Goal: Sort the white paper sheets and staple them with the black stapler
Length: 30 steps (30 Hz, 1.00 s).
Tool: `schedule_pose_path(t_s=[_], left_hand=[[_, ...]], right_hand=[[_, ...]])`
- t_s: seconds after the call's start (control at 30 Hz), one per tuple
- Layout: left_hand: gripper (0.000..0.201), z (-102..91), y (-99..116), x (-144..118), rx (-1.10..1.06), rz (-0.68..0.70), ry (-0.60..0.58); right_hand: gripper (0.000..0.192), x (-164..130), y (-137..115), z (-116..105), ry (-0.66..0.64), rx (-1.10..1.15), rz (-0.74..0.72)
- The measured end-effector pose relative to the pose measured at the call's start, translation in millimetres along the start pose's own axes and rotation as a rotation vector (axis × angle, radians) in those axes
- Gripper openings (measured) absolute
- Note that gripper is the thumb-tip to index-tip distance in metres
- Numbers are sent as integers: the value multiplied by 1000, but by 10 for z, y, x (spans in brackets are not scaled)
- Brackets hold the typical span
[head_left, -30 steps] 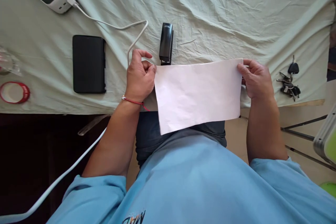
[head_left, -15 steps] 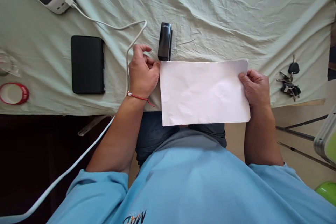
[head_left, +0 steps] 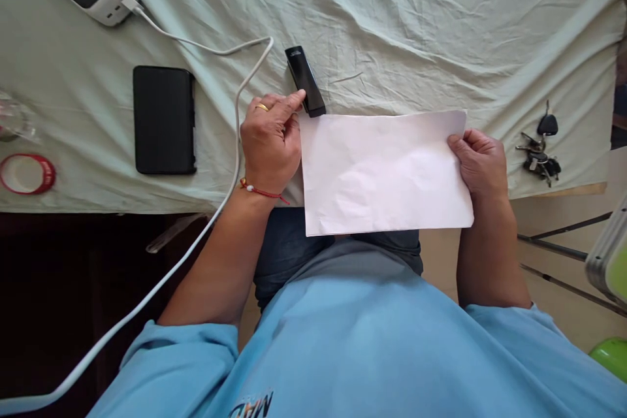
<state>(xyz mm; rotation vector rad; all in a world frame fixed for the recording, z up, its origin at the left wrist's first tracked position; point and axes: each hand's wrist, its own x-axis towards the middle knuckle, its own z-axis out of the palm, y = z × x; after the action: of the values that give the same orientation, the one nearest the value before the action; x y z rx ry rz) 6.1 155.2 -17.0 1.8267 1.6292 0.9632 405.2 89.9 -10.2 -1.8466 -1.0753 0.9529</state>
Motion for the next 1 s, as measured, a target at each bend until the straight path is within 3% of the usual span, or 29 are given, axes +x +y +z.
schedule_pose_path(t_s=[0.1,0.27,0.4,0.67,0.83,1.0], left_hand=[[31,-25,54,-17,34,23,14],[38,5,43,69,57,197,-16],[23,38,-45,143,-25,193,-75],[20,-85,-36,199,-22,123,-145],[32,-24,-219,181,71,234,-164],[33,77,-472,198,93,265,-138]], right_hand=[[37,19,-10,-25,-10,-15,-17],[38,64,-97,-25,-21,-10,-2],[37,123,-168,-30,-30,-40,-13],[30,223,-267,-62,-8,-22,-12],[28,229,-302,-59,-25,-12,-27],[42,177,-316,-15,33,80,34]])
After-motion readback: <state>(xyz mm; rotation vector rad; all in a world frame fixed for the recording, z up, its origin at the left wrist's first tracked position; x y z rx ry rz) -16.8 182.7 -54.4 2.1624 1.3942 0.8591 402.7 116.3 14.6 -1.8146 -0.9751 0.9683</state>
